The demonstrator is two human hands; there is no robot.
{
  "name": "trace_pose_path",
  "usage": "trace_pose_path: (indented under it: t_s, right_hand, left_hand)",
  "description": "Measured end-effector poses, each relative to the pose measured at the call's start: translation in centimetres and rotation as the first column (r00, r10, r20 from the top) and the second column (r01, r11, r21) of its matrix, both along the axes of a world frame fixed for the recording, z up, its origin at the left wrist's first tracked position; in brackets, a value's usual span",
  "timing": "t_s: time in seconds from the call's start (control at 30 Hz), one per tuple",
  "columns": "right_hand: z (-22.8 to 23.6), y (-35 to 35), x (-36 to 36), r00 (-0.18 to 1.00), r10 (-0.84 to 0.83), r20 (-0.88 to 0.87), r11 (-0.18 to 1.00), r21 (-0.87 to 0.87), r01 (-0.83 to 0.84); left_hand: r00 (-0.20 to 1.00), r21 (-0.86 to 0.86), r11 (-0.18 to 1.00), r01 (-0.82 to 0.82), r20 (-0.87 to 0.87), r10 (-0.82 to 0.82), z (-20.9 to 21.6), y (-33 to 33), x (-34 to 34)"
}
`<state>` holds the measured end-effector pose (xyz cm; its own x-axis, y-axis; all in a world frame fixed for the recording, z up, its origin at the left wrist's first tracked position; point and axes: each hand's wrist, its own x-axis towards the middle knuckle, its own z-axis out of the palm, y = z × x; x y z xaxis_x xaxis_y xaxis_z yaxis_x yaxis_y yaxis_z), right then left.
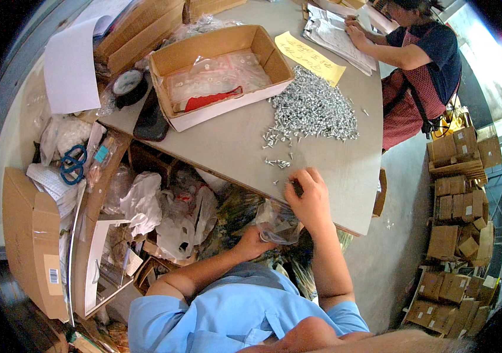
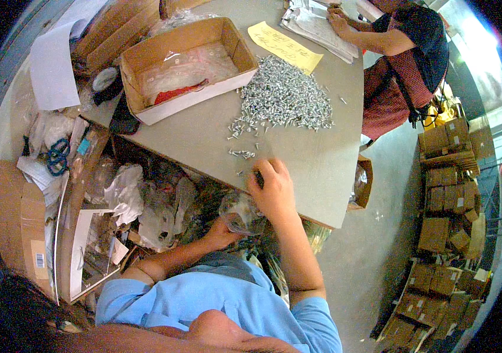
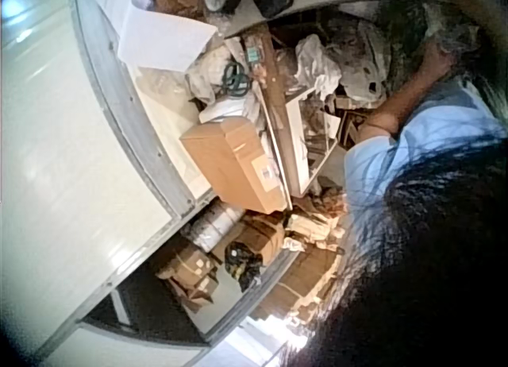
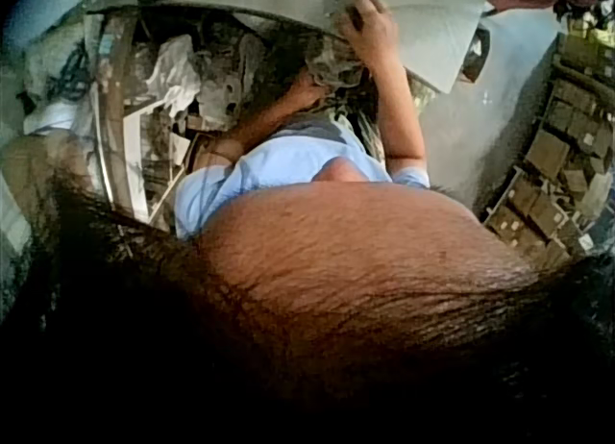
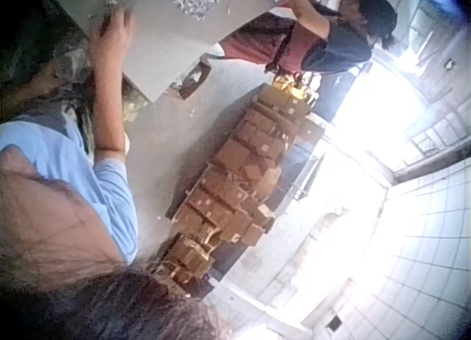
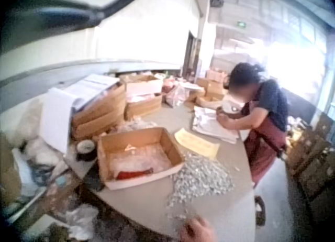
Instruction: The person pours small metal parts from a bowl onto a table and then picks them up by hand to place them into plastic bags.
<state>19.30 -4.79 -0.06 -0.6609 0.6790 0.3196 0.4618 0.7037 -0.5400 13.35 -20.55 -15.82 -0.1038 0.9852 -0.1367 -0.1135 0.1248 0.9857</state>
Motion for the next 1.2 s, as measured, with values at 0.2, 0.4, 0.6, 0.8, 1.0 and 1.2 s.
trace_pose_path:
  t_s: [0.2, 0.4, 0.6, 0.8, 1.0, 1.2]
  right_hand:
    - [1.4, -1.6, 3.3, 0.975, 0.221, 0.021, 0.958, -0.195, -0.213]
    - [0.4, -1.5, 4.7, 0.979, 0.151, -0.141, 0.913, -0.361, -0.192]
    - [-0.1, -1.6, 4.9, 0.977, 0.133, -0.167, 0.956, -0.238, -0.171]
    - [0.3, -2.9, 4.6, 0.954, 0.272, -0.128, 0.948, -0.135, -0.288]
    - [2.9, -6.6, 3.3, 0.763, 0.633, -0.132, 0.761, -0.075, -0.644]
    - [4.5, -6.8, 3.6, 0.75, 0.614, -0.247, 0.76, -0.072, -0.646]
  left_hand:
    - [0.977, -0.048, 0.998, 0.034, -0.21, -0.043, 0.4, 0.2, -0.7]
    - [0.932, 0.013, 0.991, -0.135, -0.338, 0.131, -0.2, 1.1, -0.3]
    - [0.961, -0.112, 0.994, 0.01, -0.275, -0.04, 1.3, 2.0, -1.4]
    - [0.902, -0.136, 0.976, 0.167, -0.379, -0.207, 3.5, -0.6, -6.0]
    - [0.906, -0.043, 0.914, 0.404, 0.154, -0.393, 11.3, -3.0, -8.3]
    - [0.961, 0.205, 0.941, 0.268, 0.016, -0.277, 14.4, -2.2, -7.5]
